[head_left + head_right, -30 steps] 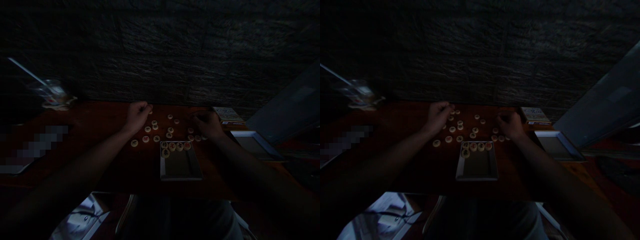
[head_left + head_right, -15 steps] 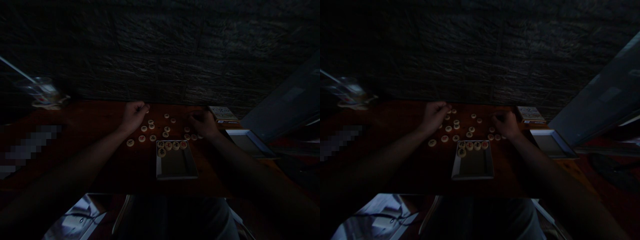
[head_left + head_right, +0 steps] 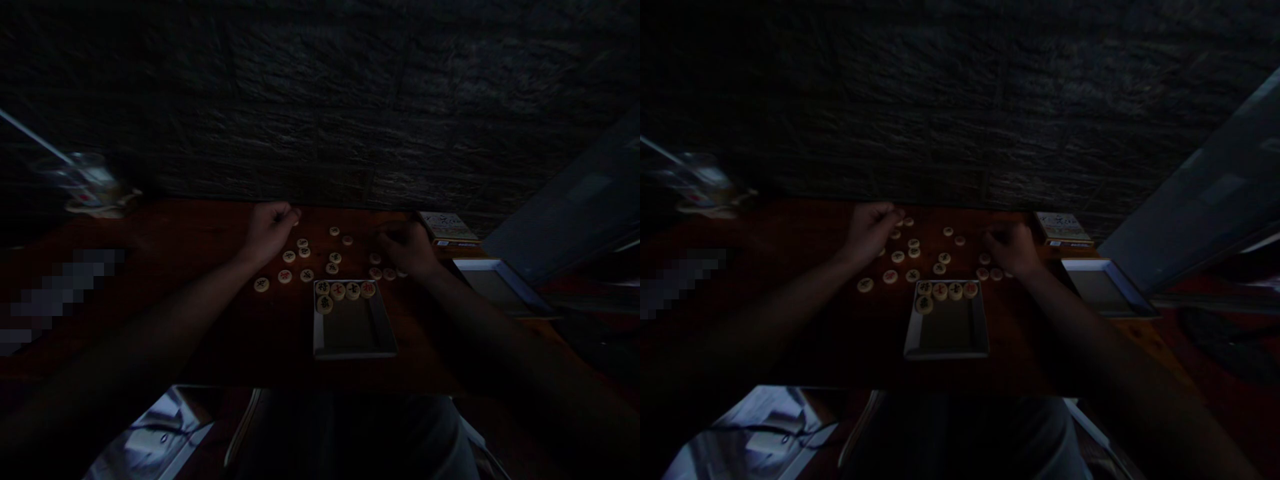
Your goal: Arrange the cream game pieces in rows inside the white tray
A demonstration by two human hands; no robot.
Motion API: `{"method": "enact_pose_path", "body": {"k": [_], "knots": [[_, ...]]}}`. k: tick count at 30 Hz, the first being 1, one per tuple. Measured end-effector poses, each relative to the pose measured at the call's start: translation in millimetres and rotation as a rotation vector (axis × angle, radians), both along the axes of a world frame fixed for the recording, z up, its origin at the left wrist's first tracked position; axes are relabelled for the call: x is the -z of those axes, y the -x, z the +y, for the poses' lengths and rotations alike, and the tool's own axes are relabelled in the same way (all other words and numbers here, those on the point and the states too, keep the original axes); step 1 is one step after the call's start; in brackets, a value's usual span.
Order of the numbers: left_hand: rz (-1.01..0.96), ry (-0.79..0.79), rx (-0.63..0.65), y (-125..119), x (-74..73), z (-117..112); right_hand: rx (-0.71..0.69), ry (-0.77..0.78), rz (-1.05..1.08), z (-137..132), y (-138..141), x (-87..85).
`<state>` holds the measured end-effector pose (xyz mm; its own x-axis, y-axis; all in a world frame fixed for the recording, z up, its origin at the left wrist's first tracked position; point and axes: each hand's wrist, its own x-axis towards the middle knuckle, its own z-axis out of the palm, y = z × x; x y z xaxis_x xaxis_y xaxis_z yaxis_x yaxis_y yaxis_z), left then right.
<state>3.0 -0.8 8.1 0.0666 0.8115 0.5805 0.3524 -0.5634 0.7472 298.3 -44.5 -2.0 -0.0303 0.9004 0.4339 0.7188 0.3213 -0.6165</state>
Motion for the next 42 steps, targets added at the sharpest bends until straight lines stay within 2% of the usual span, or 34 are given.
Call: {"method": "enact_pose_path", "body": {"k": [42], "knots": [[0.020, 0.018, 0.021, 0.8, -1.5, -2.0, -0.026, 0.064, -0.044, -4.7, 4.9, -5.8]]}}
